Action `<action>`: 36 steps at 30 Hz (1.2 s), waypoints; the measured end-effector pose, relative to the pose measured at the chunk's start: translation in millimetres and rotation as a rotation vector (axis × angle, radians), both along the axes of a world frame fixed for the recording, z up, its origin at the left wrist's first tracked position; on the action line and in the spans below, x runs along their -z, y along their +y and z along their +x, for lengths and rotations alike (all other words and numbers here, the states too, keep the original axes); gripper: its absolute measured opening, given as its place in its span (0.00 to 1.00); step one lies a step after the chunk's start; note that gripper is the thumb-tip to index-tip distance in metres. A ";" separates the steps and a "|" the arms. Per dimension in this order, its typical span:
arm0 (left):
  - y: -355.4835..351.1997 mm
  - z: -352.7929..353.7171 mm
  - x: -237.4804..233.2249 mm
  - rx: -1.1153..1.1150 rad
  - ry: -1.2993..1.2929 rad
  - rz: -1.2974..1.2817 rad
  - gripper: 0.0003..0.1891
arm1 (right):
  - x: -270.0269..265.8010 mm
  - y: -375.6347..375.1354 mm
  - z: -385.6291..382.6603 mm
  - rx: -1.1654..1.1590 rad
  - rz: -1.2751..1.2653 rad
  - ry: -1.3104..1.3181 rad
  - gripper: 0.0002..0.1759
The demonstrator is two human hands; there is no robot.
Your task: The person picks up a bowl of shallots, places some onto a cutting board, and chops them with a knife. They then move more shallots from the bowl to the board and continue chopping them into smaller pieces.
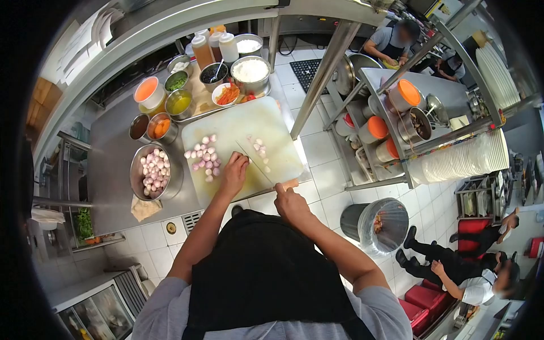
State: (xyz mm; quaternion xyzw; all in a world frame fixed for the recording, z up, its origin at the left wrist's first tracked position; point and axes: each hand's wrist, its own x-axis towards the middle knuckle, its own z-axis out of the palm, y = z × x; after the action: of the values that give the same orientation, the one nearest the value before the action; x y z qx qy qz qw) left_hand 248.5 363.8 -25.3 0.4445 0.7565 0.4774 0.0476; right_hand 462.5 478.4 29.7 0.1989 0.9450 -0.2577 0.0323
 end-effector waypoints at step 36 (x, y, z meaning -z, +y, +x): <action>-0.8 8.9 12.3 -0.097 0.038 0.031 0.04 | 11.0 11.4 0.9 0.007 -0.078 -0.154 0.14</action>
State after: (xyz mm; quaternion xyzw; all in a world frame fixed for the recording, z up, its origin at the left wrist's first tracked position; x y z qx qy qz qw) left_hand 257.4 363.0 -37.6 0.4168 0.7706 0.4822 0.0033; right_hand 463.5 489.8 18.8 0.2197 0.9284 -0.2783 0.1116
